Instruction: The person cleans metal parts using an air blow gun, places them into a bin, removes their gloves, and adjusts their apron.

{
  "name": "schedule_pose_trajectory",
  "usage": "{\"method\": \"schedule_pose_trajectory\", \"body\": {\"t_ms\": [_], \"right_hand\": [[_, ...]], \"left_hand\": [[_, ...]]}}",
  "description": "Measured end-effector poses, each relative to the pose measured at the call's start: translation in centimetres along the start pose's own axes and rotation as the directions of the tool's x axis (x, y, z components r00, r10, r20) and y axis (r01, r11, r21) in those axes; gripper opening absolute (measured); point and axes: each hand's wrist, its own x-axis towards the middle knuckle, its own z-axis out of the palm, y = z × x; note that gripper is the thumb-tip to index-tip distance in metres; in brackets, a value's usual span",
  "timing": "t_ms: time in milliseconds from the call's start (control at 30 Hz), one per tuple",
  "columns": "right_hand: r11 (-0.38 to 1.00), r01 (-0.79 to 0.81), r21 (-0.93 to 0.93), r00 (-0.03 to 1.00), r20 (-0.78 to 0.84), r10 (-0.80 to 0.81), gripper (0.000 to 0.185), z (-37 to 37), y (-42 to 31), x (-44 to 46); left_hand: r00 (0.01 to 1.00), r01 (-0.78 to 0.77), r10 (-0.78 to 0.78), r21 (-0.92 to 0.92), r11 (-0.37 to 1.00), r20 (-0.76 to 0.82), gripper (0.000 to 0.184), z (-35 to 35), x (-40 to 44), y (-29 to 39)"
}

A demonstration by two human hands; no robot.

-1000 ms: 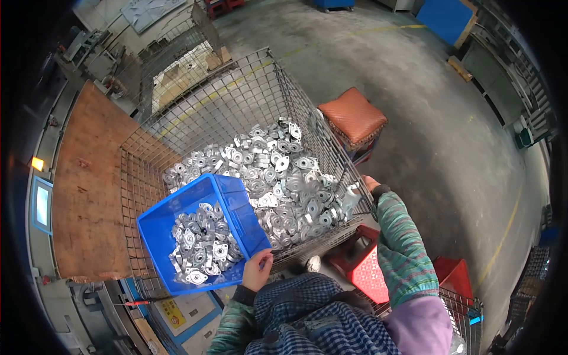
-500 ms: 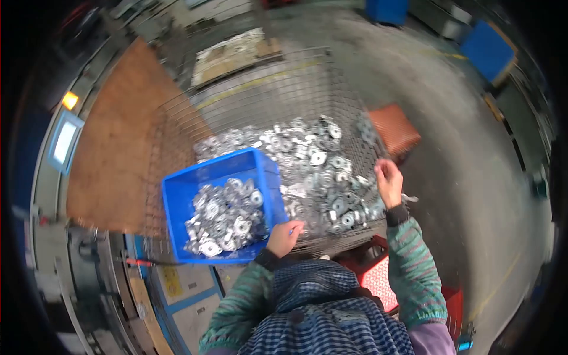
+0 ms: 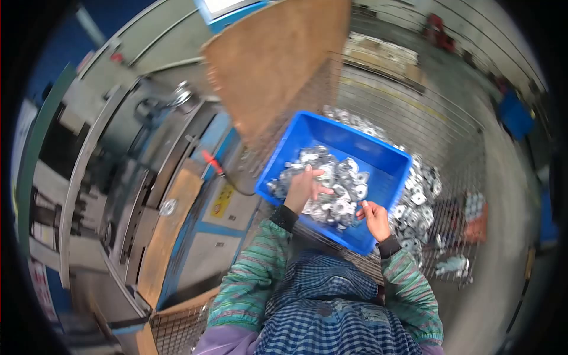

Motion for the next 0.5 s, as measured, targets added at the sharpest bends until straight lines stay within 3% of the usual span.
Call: {"method": "schedule_pose_trajectory", "body": {"t_ms": [100,167,300,333,367,400,500], "right_hand": [[0.998,0.040,-0.047,0.987,0.157,-0.032,0.033,7.9,-2.5,3.0],[0.995,0.096,-0.011,0.969,0.229,-0.091,0.032,13.4,-3.6,4.8],[0.955,0.267,-0.129,0.902,0.381,-0.201,0.027,23.2,-6.1,7.7],[0.950,0.286,-0.124,0.884,0.418,-0.211,0.027,25.5,-6.5,8.3],[0.906,0.389,-0.167,0.864,0.408,-0.295,0.027,27.7,-7.0,8.9],[0.849,0.487,-0.204,0.833,0.401,-0.381,0.029,29.7,-7.3,9.8],[0.906,0.405,-0.122,0.815,0.497,-0.298,0.037,35.6,-6.9,13.5]], "left_hand": [[0.994,0.055,-0.070,-0.179,0.982,-0.079,0.067,-7.5,-1.7,0.9],[0.991,0.027,-0.054,-0.220,0.975,-0.119,0.060,-12.2,-3.8,1.5],[0.925,-0.009,-0.029,-0.099,0.995,-0.378,0.042,-19.5,-8.9,0.6],[0.893,-0.037,0.039,0.012,0.999,-0.449,0.039,-21.4,-10.1,-0.6],[0.853,-0.051,0.108,0.125,0.991,-0.511,0.037,-22.9,-11.5,-1.6],[0.830,-0.058,0.116,0.123,0.991,-0.545,0.037,-24.0,-13.0,-2.0],[0.665,-0.037,0.162,0.184,0.982,-0.729,0.030,-26.1,-17.7,-3.3]]}}
